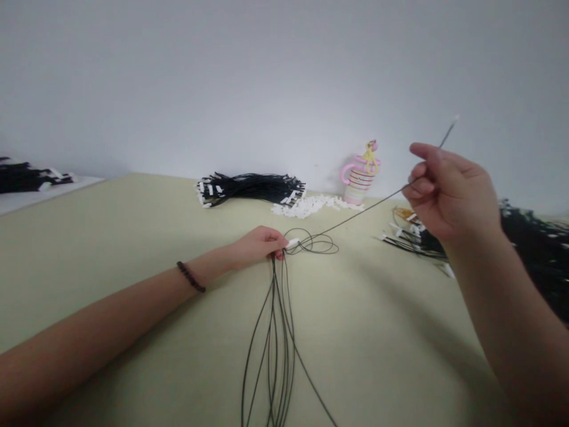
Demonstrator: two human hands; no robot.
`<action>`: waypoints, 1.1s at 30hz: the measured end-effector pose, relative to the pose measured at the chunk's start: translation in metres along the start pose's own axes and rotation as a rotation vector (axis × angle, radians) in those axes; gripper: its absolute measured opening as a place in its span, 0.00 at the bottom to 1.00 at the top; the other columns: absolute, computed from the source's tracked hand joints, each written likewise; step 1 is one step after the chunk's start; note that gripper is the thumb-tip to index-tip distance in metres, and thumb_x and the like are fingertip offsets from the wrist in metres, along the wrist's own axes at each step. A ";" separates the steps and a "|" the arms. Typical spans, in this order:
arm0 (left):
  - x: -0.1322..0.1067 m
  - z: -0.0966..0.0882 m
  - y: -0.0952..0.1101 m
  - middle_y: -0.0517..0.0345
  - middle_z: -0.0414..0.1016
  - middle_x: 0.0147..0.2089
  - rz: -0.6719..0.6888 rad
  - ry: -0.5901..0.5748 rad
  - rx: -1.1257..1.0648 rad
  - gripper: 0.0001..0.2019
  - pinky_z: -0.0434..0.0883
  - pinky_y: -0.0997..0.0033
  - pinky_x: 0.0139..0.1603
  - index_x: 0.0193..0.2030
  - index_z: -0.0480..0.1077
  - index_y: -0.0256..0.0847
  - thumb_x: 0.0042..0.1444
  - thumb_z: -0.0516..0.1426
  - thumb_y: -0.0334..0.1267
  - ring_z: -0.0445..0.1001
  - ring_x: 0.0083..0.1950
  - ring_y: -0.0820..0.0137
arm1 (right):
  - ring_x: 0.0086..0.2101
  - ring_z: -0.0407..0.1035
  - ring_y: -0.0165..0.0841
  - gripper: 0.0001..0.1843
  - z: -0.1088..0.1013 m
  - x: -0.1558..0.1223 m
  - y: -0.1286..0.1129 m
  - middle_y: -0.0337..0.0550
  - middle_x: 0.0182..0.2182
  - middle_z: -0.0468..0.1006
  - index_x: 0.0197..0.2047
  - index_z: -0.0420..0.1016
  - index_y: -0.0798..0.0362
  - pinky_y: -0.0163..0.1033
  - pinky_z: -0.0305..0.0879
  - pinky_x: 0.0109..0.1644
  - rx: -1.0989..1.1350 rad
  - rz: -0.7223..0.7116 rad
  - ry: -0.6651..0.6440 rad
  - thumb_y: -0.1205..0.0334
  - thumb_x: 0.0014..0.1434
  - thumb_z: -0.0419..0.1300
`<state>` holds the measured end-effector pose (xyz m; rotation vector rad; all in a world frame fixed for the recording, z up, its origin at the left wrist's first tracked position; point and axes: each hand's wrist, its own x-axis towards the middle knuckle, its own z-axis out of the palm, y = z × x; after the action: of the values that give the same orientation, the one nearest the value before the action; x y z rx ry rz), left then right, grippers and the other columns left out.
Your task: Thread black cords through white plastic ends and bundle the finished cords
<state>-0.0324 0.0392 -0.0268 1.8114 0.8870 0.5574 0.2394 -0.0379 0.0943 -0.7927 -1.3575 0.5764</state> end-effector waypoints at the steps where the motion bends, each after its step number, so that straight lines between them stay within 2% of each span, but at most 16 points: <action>1: 0.000 0.000 0.000 0.58 0.69 0.25 0.001 0.000 0.005 0.13 0.60 0.76 0.28 0.26 0.67 0.35 0.50 0.52 0.45 0.65 0.26 0.75 | 0.18 0.58 0.18 0.09 -0.002 0.000 -0.001 0.36 0.21 0.70 0.38 0.74 0.52 0.33 0.52 0.22 -0.006 -0.004 0.015 0.66 0.55 0.55; 4: 0.000 0.000 0.000 0.58 0.69 0.24 -0.001 0.011 0.008 0.13 0.59 0.77 0.26 0.28 0.68 0.35 0.49 0.52 0.45 0.65 0.26 0.76 | 0.17 0.61 0.20 0.10 -0.001 0.000 0.001 0.38 0.18 0.71 0.38 0.73 0.56 0.31 0.51 0.19 -0.081 -0.034 0.037 0.67 0.49 0.60; 6: -0.001 0.000 -0.001 0.58 0.69 0.24 -0.003 0.013 0.005 0.13 0.58 0.77 0.26 0.29 0.68 0.35 0.49 0.52 0.45 0.65 0.26 0.76 | 0.15 0.61 0.22 0.10 0.006 -0.002 0.011 0.39 0.18 0.72 0.34 0.72 0.57 0.30 0.52 0.17 -0.151 -0.029 0.028 0.65 0.46 0.63; 9: 0.000 0.001 -0.002 0.58 0.69 0.24 -0.009 0.020 0.000 0.14 0.58 0.77 0.26 0.29 0.68 0.35 0.49 0.53 0.46 0.65 0.26 0.76 | 0.13 0.60 0.21 0.10 0.027 -0.014 0.038 0.40 0.19 0.73 0.26 0.68 0.57 0.29 0.55 0.16 -0.213 0.107 -0.087 0.60 0.45 0.63; 12: 0.001 0.001 -0.003 0.59 0.68 0.23 -0.005 0.031 0.004 0.14 0.58 0.77 0.25 0.28 0.68 0.35 0.48 0.53 0.46 0.64 0.25 0.76 | 0.14 0.59 0.22 0.13 0.052 -0.036 0.072 0.40 0.19 0.72 0.26 0.68 0.58 0.29 0.55 0.16 -0.219 0.269 -0.245 0.55 0.46 0.61; 14: 0.001 0.002 -0.002 0.59 0.68 0.23 0.005 0.028 0.019 0.14 0.57 0.77 0.25 0.27 0.68 0.35 0.49 0.53 0.47 0.64 0.24 0.76 | 0.13 0.57 0.23 0.14 0.066 -0.053 0.092 0.36 0.13 0.66 0.26 0.69 0.58 0.29 0.52 0.16 -0.246 0.345 -0.343 0.54 0.47 0.59; 18: 0.001 0.002 0.000 0.59 0.68 0.22 0.001 0.036 0.054 0.14 0.57 0.77 0.24 0.26 0.68 0.35 0.49 0.53 0.45 0.63 0.23 0.77 | 0.16 0.56 0.22 0.13 0.076 -0.078 0.116 0.35 0.14 0.63 0.24 0.69 0.57 0.28 0.51 0.18 -0.369 0.323 -0.400 0.55 0.50 0.56; 23: 0.002 0.002 0.001 0.60 0.68 0.22 -0.015 0.041 0.070 0.13 0.58 0.77 0.25 0.25 0.67 0.35 0.49 0.52 0.44 0.63 0.23 0.77 | 0.19 0.57 0.23 0.13 0.076 -0.087 0.123 0.37 0.17 0.65 0.21 0.68 0.57 0.28 0.50 0.21 -0.497 0.256 -0.396 0.58 0.50 0.55; 33: 0.003 0.002 -0.001 0.60 0.68 0.22 -0.013 0.039 0.052 0.13 0.58 0.77 0.26 0.26 0.68 0.35 0.49 0.53 0.44 0.63 0.24 0.77 | 0.19 0.56 0.22 0.10 0.075 -0.087 0.123 0.36 0.16 0.65 0.21 0.69 0.58 0.27 0.50 0.21 -0.512 0.248 -0.388 0.62 0.48 0.55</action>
<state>-0.0293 0.0407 -0.0289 1.8454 0.9472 0.5682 0.1628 -0.0153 -0.0541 -1.3268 -1.8135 0.6024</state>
